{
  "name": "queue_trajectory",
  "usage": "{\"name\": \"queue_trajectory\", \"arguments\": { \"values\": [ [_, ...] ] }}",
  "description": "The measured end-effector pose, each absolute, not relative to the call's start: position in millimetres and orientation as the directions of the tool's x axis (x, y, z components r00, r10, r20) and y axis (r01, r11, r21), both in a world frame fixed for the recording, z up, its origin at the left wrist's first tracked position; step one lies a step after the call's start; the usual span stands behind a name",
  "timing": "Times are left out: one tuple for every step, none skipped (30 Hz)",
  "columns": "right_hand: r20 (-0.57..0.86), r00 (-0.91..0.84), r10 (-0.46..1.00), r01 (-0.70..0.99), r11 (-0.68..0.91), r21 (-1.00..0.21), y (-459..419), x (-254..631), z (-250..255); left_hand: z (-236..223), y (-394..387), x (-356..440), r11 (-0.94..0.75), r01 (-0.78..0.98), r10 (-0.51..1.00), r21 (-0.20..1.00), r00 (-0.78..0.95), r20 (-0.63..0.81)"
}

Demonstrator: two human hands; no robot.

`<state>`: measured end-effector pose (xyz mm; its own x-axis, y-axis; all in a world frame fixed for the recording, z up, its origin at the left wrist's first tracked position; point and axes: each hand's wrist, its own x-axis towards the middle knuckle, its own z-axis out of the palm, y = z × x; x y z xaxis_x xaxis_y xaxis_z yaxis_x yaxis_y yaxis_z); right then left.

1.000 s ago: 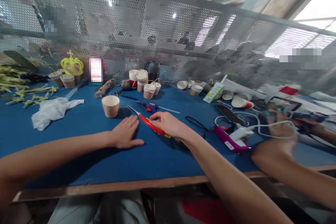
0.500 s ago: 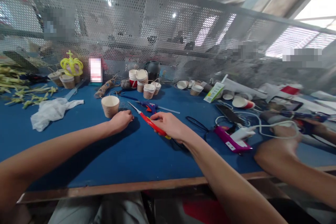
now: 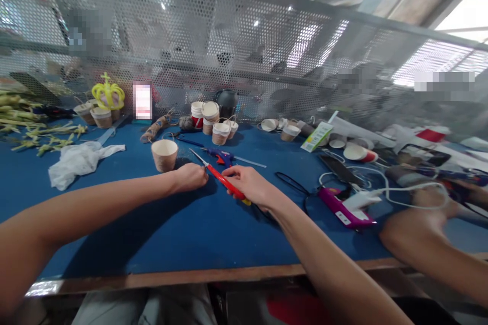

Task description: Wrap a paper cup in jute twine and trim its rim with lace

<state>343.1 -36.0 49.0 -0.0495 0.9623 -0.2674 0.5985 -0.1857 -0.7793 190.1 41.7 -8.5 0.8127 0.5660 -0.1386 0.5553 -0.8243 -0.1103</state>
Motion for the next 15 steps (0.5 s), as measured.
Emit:
{"name": "queue_trajectory", "arguments": {
  "values": [
    [-0.269, -0.041, 0.962, 0.611, -0.189, -0.769, -36, 342, 50, -9, 41, 189, -0.816, 0.567, 0.577, -0.109, 0.806, -0.127],
    [-0.271, -0.033, 0.962, 0.624, -0.192, -0.757, -37, 341, 50, -9, 39, 188, -0.804, 0.585, 0.594, -0.108, 0.797, -0.109],
    [-0.272, -0.027, 0.962, 0.638, -0.193, -0.746, -37, 340, 50, -9, 36, 185, -0.79, 0.604, 0.612, -0.105, 0.786, -0.085],
    [-0.271, -0.023, 0.962, 0.651, -0.192, -0.734, -37, 339, 50, -9, 31, 182, -0.776, 0.622, 0.629, -0.1, 0.775, -0.058],
    [-0.268, -0.02, 0.963, 0.664, -0.187, -0.724, -37, 339, 49, -8, 24, 178, -0.765, 0.638, 0.642, -0.092, 0.766, -0.028],
    [-0.264, -0.019, 0.964, 0.68, -0.181, -0.711, -36, 339, 48, -8, 15, 175, -0.762, 0.642, 0.645, -0.079, 0.764, -0.004],
    [-0.259, -0.02, 0.966, 0.697, -0.172, -0.696, -35, 339, 46, -7, 3, 173, -0.765, 0.642, 0.642, -0.061, 0.767, 0.012],
    [-0.254, -0.024, 0.967, 0.715, -0.161, -0.68, -34, 339, 44, -5, -11, 172, -0.77, 0.637, 0.636, -0.041, 0.771, 0.019],
    [-0.249, -0.031, 0.968, 0.735, -0.147, -0.662, -33, 339, 43, -4, -26, 173, -0.781, 0.624, 0.624, -0.017, 0.781, 0.015],
    [-0.245, -0.041, 0.969, 0.755, -0.13, -0.642, -31, 338, 41, -2, -41, 176, -0.802, 0.598, 0.598, 0.006, 0.802, -0.004],
    [-0.239, -0.053, 0.97, 0.777, -0.11, -0.619, -29, 337, 39, -1, -57, 182, -0.829, 0.558, 0.557, 0.034, 0.83, -0.029],
    [-0.229, -0.067, 0.971, 0.8, -0.085, -0.593, -28, 336, 37, 0, -71, 188, -0.862, 0.501, 0.497, 0.071, 0.865, -0.074],
    [-0.215, -0.078, 0.974, 0.825, -0.058, -0.562, -26, 334, 36, -1, -84, 196, -0.909, 0.395, 0.378, 0.136, 0.916, -0.135],
    [-0.195, -0.087, 0.977, 0.85, -0.029, -0.527, -25, 331, 34, -1, -95, 204, -0.961, 0.187, 0.151, 0.206, 0.972, -0.18],
    [-0.171, -0.093, 0.981, 0.873, -0.002, -0.487, -25, 328, 32, -3, -103, 211, -0.974, 0.003, -0.015, 0.225, 0.997, -0.08]
  ]
}}
